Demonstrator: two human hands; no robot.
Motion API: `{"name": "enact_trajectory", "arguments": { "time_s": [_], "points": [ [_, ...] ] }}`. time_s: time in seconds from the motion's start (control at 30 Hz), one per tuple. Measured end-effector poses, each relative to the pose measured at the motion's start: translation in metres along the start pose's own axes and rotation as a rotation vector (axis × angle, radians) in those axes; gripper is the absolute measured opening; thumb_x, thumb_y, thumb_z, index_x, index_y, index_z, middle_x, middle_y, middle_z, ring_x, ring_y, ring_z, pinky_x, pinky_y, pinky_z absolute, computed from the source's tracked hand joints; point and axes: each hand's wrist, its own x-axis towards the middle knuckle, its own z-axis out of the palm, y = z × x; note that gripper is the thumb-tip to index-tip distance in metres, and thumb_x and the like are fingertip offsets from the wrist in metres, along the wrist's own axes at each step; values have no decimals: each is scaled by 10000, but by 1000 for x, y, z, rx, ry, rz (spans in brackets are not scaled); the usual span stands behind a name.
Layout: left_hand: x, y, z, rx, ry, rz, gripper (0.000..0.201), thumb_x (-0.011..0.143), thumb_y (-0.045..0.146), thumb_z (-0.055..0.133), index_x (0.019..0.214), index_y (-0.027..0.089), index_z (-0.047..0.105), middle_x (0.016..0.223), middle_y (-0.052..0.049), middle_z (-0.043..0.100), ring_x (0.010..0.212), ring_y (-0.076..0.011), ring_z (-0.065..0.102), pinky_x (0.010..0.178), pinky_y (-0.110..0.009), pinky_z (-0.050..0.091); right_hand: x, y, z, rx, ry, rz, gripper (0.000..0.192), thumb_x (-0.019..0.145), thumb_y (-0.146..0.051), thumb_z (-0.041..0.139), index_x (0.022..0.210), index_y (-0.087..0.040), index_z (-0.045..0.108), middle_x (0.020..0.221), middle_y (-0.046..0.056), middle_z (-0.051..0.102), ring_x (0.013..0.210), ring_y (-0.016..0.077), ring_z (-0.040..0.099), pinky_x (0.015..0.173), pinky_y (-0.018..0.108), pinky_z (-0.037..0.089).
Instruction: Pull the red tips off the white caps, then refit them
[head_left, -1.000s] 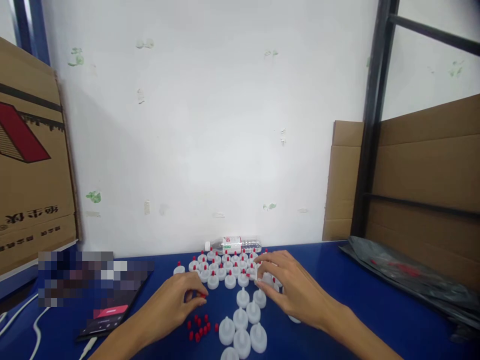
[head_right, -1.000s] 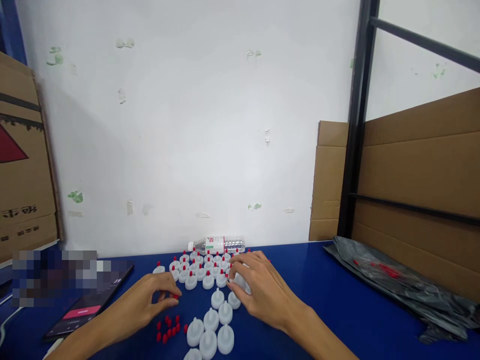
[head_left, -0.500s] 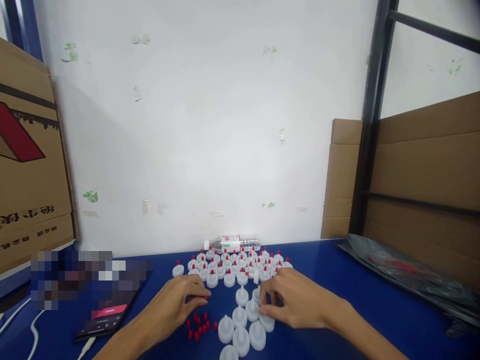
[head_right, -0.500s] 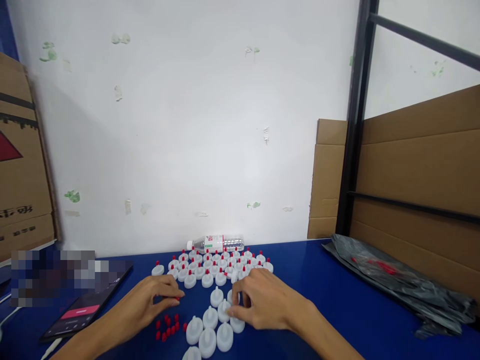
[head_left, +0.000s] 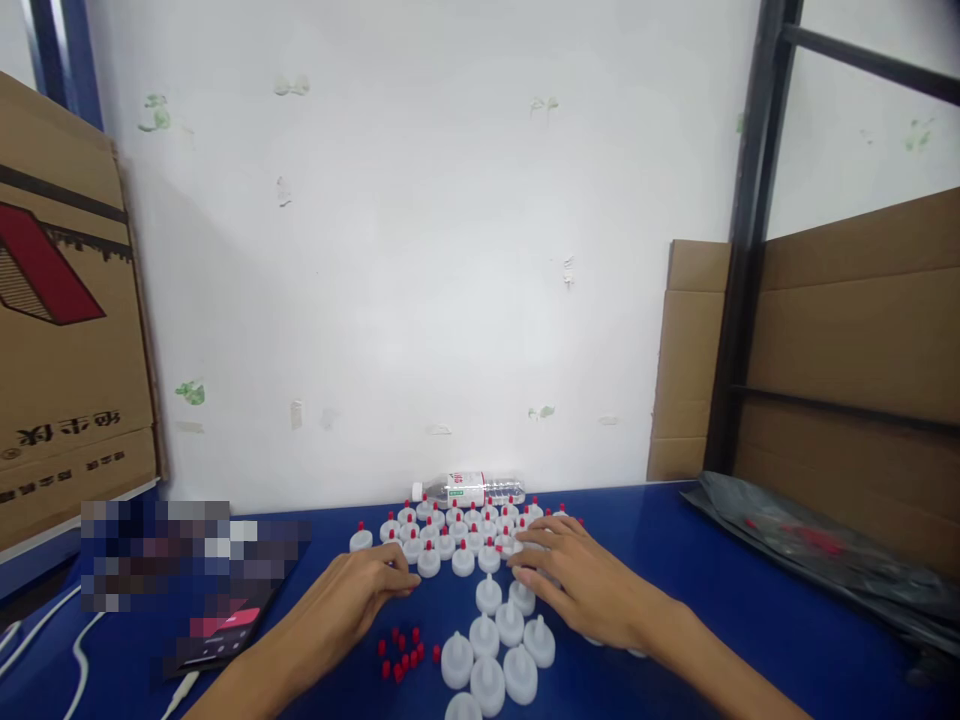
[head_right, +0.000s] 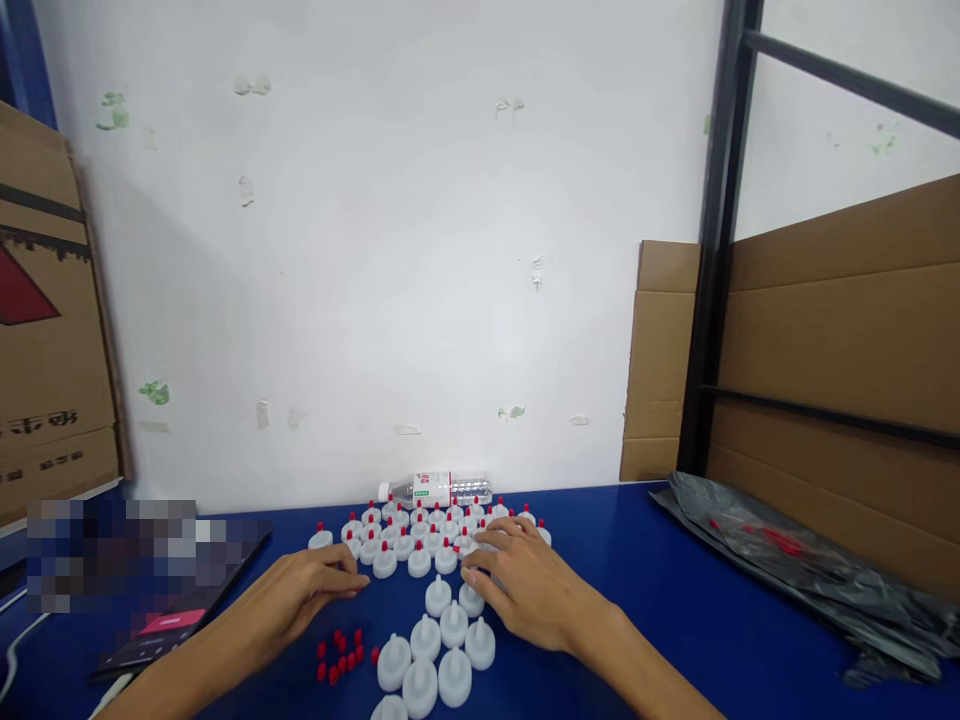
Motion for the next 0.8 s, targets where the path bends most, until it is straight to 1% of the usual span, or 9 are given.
{"name": "enact_trajectory", "arguments": {
  "time_s": [0.13, 0.23, 0.3, 0.37, 0.4, 0.53, 0.6, 0.7, 0.8],
  "points": [
    [2, 14, -13, 26, -71, -34, 346, 998, 176, 419, 828, 228, 716, 907, -10, 681, 716, -123, 628, 642, -243, 360, 1, 0, 0, -20, 14, -5, 314, 1074, -341, 429, 1189, -293, 717, 1205, 49, 715, 1219, 276, 569, 1104, 510, 338],
    [2, 13, -14, 40, -135, -47, 322, 982, 163, 460, 845, 242, 741, 905, -4, 693, 737, -132, 642, 647, -246, 364, 1, 2, 2, -28, 9, 2, 296, 1073, -339, 439, 1163, -300, 719, 1146, 39, 721, 1188, 267, 572, 1099, 508, 332],
    [1, 9, -13, 32, -169, -66, 267, 967, 170, 512, 918, 263, 757, 920, -1, 718, 800, -153, 664, 693, -247, 388, 2, 3, 4, -34, 5, 10, 281, 1069, -338, 453, 1151, -307, 720, 1136, 32, 717, 1185, 267, 568, 1097, 511, 327],
    [0, 5, -12, 12, -163, -108, 209, 942, 175, 571, 982, 272, 751, 944, 3, 744, 872, -175, 676, 760, -253, 410, 2, 3, 4, -42, 9, 11, 275, 1069, -335, 456, 1140, -304, 720, 1115, 31, 719, 1171, 264, 574, 1098, 514, 319],
    [0, 4, -12, 0, -155, -126, 193, 931, 172, 588, 981, 271, 746, 948, 6, 752, 896, -181, 678, 789, -255, 416, 2, 3, 3, -48, 15, 10, 274, 1070, -333, 457, 1132, -300, 721, 1098, 31, 722, 1159, 263, 580, 1097, 514, 315],
    [1, 5, -14, -39, -167, -127, 205, 930, 160, 580, 877, 264, 749, 934, 23, 757, 892, -163, 682, 796, -239, 430, 4, -1, -3, -42, 56, -2, 242, 1066, -331, 483, 1072, -290, 722, 1036, 15, 735, 1084, 238, 612, 1087, 490, 315],
    [1, 8, -15, -63, -180, -117, 218, 930, 158, 581, 872, 270, 758, 934, 29, 759, 888, -153, 684, 786, -228, 436, 4, -2, -5, -17, 71, -8, 194, 1051, -334, 532, 1025, -289, 719, 1014, -5, 739, 1046, 221, 623, 1089, 476, 309],
    [1, 10, -16, -86, -208, -127, 212, 927, 172, 591, 882, 276, 770, 934, 28, 764, 909, -161, 683, 794, -229, 446, 6, 0, -4, -4, 96, -5, 72, 961, -348, 700, 965, -277, 714, 977, -15, 736, 1020, 220, 630, 1093, 476, 307],
    [0, 12, -15, -91, -240, -164, 198, 918, 192, 607, 887, 280, 782, 942, 22, 768, 928, -175, 682, 800, -237, 454, 7, 2, 0, -3, 120, -12, 138, 865, -309, 816, 925, -260, 702, 929, -22, 729, 965, 207, 647, 1084, 456, 332]
  ]
}}
